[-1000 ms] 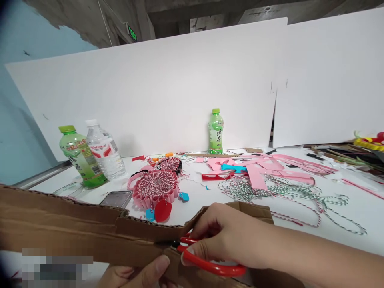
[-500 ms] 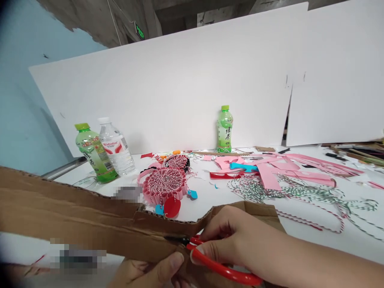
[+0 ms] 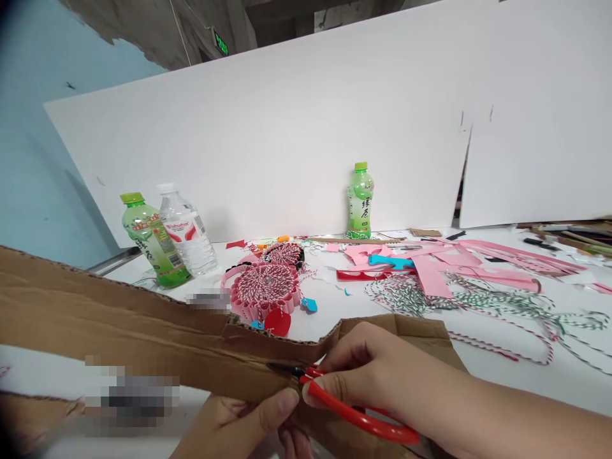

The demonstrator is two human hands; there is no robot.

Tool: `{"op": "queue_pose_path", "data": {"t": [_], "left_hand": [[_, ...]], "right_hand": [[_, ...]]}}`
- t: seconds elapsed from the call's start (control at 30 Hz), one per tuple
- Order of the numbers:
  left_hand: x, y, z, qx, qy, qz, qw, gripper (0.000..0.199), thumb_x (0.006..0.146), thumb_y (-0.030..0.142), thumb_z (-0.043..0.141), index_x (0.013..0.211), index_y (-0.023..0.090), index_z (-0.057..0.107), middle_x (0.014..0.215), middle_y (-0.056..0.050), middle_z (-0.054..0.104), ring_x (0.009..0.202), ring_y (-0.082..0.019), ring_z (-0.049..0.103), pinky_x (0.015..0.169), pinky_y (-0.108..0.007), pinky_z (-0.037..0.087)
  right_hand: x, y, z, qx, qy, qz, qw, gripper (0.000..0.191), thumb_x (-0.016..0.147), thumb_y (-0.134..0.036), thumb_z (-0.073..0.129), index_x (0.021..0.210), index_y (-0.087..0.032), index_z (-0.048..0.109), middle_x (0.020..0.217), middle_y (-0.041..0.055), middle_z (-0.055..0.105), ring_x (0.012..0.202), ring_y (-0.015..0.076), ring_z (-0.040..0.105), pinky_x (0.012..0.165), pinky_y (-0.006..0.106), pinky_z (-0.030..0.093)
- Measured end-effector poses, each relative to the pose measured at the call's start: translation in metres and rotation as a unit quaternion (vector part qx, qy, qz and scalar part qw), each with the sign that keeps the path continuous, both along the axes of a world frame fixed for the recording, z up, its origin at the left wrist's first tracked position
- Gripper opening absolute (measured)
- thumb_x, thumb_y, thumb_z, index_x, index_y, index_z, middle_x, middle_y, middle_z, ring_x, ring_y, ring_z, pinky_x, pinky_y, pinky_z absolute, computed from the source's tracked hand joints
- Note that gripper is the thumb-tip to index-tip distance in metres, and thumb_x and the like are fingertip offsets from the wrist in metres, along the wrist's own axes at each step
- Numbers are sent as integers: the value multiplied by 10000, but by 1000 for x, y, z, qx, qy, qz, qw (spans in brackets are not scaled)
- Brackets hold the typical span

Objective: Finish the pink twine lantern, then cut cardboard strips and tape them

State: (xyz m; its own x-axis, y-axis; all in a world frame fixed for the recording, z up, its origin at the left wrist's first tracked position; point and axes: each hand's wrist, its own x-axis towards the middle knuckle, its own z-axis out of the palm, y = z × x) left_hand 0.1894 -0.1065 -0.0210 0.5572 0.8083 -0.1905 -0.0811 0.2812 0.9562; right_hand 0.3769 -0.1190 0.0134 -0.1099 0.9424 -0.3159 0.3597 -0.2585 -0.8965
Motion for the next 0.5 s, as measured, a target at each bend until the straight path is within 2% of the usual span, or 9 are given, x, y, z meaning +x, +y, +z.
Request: {"op": "queue_pose_path", "data": {"t": [0.17,0.27,0.37,0.43,0.5], "left_hand": [[0,6,0,60,39,11,997,487,642,612,722,589,128,703,549,-41,657,470,-115,573,505,-225,451],[-3,7,5,105,48,53,992,473,701,608,674,575,153,707,565,-38,679,476,-124,580,515,-236,451],[-6,6,13,149,58,86,983,518,775,602,597,482,183,686,526,-37,679,549,-162,620,636,-261,488],[-8,4,16,178,70,79,978,546,802,592,568,453,191,690,525,-53,693,633,-194,657,713,-268,491],[-9,3,17,177,81,69,978,554,809,598,554,462,192,703,549,-63,714,638,-202,662,690,-271,492]], "right_hand": [[3,1,8,48,1,81,996,344,649,-542,699,611,-201,723,710,30,615,713,189,512,631,281,393],[7,5,10,67,25,92,993,327,668,-517,707,614,-196,732,626,-1,547,639,156,453,589,271,348],[10,9,8,53,33,82,995,313,607,-500,761,572,-190,728,511,-30,453,564,133,372,547,274,289],[10,9,6,44,35,53,997,295,569,-501,782,599,-211,744,546,-16,550,594,152,442,585,287,335],[8,7,4,57,24,26,998,311,575,-537,761,643,-234,748,673,15,669,691,187,548,657,307,404]]}}
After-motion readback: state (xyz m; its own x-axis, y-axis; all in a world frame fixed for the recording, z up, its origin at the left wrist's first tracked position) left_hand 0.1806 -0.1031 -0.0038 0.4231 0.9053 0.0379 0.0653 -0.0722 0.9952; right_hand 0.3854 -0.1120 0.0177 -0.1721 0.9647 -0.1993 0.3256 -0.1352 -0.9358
